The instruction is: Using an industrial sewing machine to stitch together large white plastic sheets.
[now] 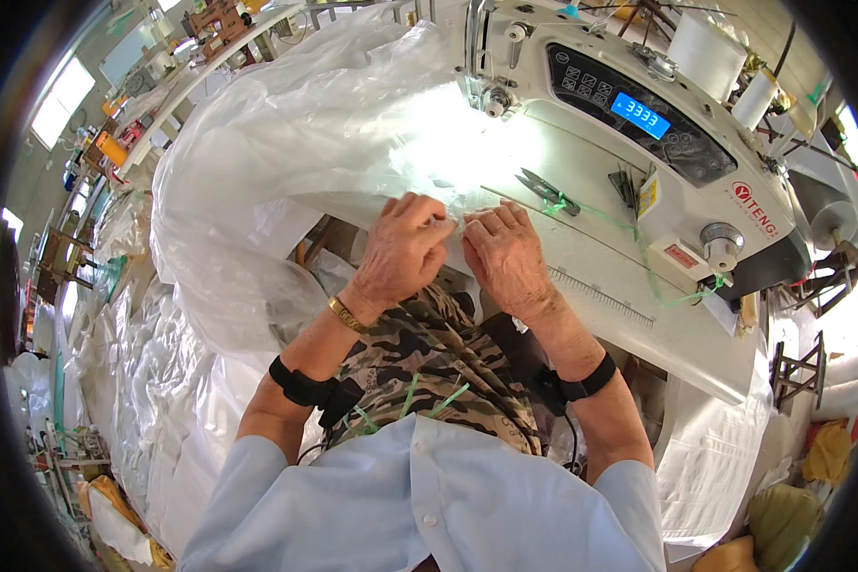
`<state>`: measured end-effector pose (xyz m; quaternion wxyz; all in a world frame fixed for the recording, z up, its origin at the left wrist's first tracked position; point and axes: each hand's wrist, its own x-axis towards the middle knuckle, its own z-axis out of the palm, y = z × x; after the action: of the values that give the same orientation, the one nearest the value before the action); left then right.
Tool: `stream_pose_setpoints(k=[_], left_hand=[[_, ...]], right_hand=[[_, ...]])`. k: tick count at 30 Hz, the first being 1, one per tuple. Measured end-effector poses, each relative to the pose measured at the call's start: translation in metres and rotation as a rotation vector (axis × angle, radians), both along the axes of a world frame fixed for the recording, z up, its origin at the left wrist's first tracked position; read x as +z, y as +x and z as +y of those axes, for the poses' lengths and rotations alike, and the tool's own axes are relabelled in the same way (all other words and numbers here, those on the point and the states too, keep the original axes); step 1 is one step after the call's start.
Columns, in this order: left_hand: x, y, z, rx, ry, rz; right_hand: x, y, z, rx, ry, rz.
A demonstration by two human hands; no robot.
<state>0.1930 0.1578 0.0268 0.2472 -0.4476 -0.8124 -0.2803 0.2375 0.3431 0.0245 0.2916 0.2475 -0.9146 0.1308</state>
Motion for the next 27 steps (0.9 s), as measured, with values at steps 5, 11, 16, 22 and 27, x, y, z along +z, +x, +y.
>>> stream_pose_setpoints(k=[5, 11, 16, 22, 27], left_hand=[[0.007, -0.011, 0.01, -0.027, 0.076, 0.144], [0.001, -0.03, 0.014, -0.159, -0.186, 0.037], [0.001, -0.03, 0.006, -0.178, -0.203, 0.022], [0.009, -0.034, 0.0, -0.246, -0.22, 0.039], [0.008, -0.04, -0.002, -0.244, -0.226, -0.003]], right_hand=[[-0.002, 0.003, -0.003, 0.037, 0.065, 0.045], [0.004, 0.007, 0.004, 0.113, -0.153, -0.127], [0.008, -0.021, 0.013, -0.036, -0.422, -0.091], [0.005, -0.046, 0.021, -0.076, 0.151, -0.136], [0.002, -0.05, 0.022, -0.019, 0.142, -0.119]])
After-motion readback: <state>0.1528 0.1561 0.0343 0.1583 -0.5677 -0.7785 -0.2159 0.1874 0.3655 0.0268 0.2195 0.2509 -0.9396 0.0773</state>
